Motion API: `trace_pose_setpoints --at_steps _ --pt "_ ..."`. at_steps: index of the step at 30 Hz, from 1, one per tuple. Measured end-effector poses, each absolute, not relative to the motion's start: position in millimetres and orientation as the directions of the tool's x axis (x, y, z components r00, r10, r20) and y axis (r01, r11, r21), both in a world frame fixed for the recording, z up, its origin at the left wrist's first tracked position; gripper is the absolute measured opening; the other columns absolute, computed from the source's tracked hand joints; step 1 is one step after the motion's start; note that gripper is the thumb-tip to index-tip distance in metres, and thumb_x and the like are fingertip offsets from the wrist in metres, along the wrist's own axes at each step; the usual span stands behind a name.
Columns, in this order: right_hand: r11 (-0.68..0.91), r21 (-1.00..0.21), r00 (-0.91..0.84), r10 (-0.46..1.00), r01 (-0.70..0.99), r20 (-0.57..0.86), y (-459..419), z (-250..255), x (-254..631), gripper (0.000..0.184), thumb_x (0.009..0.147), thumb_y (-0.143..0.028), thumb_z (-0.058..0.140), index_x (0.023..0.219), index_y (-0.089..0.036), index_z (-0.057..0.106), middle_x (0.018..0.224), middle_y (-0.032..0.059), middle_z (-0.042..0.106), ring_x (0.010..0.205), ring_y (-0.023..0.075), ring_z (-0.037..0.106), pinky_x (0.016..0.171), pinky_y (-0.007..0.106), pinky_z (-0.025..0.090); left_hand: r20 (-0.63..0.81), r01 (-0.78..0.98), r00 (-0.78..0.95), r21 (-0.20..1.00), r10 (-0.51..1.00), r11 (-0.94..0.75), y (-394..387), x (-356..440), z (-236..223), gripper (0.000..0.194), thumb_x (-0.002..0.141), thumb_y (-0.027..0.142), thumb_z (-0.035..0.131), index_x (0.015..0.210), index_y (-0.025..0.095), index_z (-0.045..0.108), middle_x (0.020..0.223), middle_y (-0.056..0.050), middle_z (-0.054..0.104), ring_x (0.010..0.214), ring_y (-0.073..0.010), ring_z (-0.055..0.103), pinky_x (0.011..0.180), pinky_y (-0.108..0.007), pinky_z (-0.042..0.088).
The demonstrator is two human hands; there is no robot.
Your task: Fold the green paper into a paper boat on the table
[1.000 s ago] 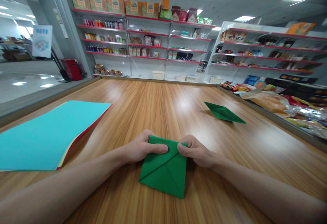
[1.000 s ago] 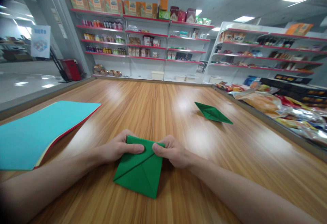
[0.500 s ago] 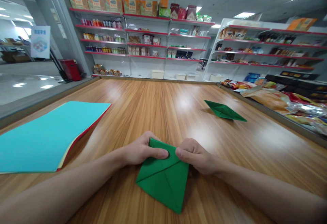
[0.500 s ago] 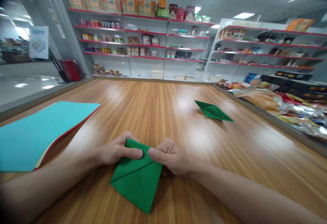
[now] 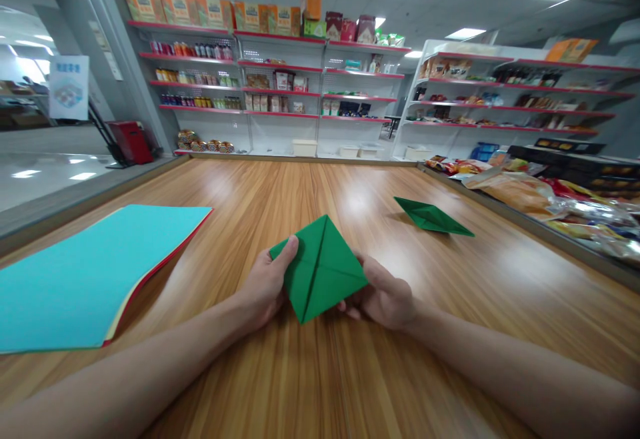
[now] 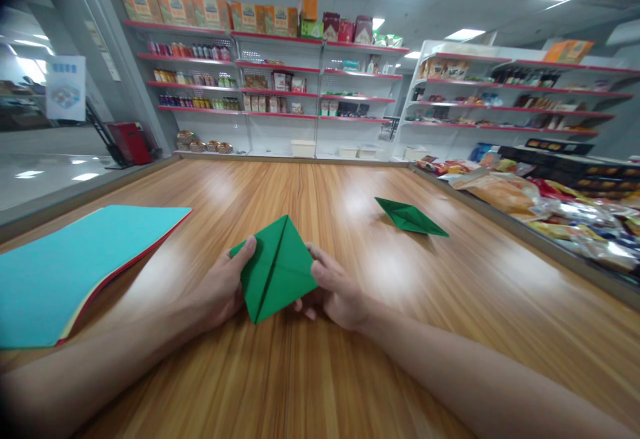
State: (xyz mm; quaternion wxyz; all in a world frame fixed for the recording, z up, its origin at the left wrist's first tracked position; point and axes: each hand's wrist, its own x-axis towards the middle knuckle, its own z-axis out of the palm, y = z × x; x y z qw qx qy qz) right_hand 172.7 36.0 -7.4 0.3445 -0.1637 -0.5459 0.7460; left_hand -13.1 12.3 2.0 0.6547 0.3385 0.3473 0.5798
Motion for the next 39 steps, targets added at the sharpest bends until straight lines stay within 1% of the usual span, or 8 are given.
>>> trace_pose_setpoints --at_steps 7,12,18,22,31,34,36,39 --pt "-0.094 -0.982 -0.496 0.868 -0.161 -0.002 41.1 -10.5 170.0 0.035 0.076 -0.042 0.071 0.068 -0.011 0.058 0.054 0.0018 0.056 0.045 0.0099 0.051 0.037 0.018 0.039 0.021 -0.440 0.112 0.898 0.994 0.031 15.7 -17.6 -5.6 0.039 0.076 0.046 0.070 0.086 0.009 0.068 0.081 -0.011 0.071 0.069 -0.0194 0.066 0.061 -0.027 0.055" --pt "-0.141 -0.896 -0.391 0.919 -0.421 0.040 49.1 -4.4 171.3 0.033 0.075 -0.040 0.072 0.089 -0.012 0.066 0.082 0.0089 0.069 0.075 0.0200 0.065 0.071 0.034 0.054 -0.003 -0.321 0.378 0.937 0.926 0.135 15.1 -23.9 -5.8 0.033 0.073 0.037 0.074 0.081 0.005 0.072 0.077 -0.014 0.070 0.062 -0.0159 0.064 0.053 -0.022 0.052" --pt "-0.035 -0.970 -0.502 0.860 -0.241 0.093 43.7 -5.8 171.3 0.034 0.070 -0.031 0.077 0.097 -0.014 0.067 0.097 0.0091 0.070 0.088 0.0219 0.065 0.086 0.040 0.051 -0.004 -0.234 0.427 0.965 0.904 0.115 14.0 -24.3 -5.1 0.031 0.072 0.037 0.076 0.082 0.008 0.072 0.076 -0.009 0.069 0.064 -0.0139 0.062 0.060 -0.023 0.051" --pt "-0.019 -0.983 -0.543 0.835 -0.185 0.086 41.1 -7.2 173.6 0.033 0.070 -0.031 0.077 0.096 -0.014 0.068 0.096 0.0086 0.070 0.084 0.0200 0.065 0.084 0.039 0.052 -0.001 -0.194 0.508 0.974 0.861 0.115 11.8 -26.2 -3.5 0.034 0.072 0.039 0.075 0.091 0.010 0.072 0.083 -0.009 0.070 0.073 -0.0156 0.063 0.072 -0.026 0.050" --pt "0.029 -0.989 -0.563 0.819 -0.148 0.108 43.4 -6.9 174.2 0.034 0.071 -0.033 0.076 0.098 -0.014 0.068 0.096 0.0073 0.069 0.087 0.0186 0.064 0.083 0.035 0.052 0.054 -0.073 0.449 0.997 0.892 -0.023 7.9 -26.2 -0.3 0.036 0.075 0.043 0.070 0.076 0.007 0.071 0.067 -0.006 0.065 0.060 -0.0127 0.057 0.058 -0.023 0.047" --pt "0.038 -0.994 -0.572 0.815 -0.102 0.090 43.4 -6.2 173.5 0.033 0.073 -0.038 0.073 0.094 -0.013 0.067 0.081 0.0048 0.068 0.063 0.0123 0.061 0.059 0.025 0.053 0.108 -0.084 0.290 0.993 0.951 -0.087 7.2 -23.8 0.0 0.039 0.077 0.046 0.068 0.071 0.007 0.068 0.063 -0.006 0.063 0.055 -0.0129 0.058 0.053 -0.023 0.048" --pt "0.062 -0.998 -0.580 0.812 -0.014 0.059 43.2 -5.7 173.5 0.033 0.074 -0.042 0.072 0.086 -0.012 0.066 0.064 0.0012 0.061 0.045 0.0077 0.050 0.040 0.019 0.041 0.119 -0.076 0.214 0.992 0.969 -0.105 7.5 -23.0 0.4 0.040 0.076 0.046 0.068 0.070 0.007 0.066 0.062 -0.007 0.064 0.053 -0.0139 0.059 0.050 -0.023 0.049" --pt "0.128 -0.992 -0.615 0.783 0.020 0.089 42.7 -5.3 174.2 0.034 0.075 -0.044 0.070 0.076 -0.011 0.062 0.055 -0.0014 0.053 0.041 0.0054 0.041 0.036 0.017 0.030 0.058 -0.094 0.259 0.995 0.964 -0.034 9.0 -24.6 0.5 0.040 0.073 0.046 0.071 0.073 0.007 0.066 0.063 -0.008 0.064 0.051 -0.0146 0.059 0.045 -0.024 0.050"
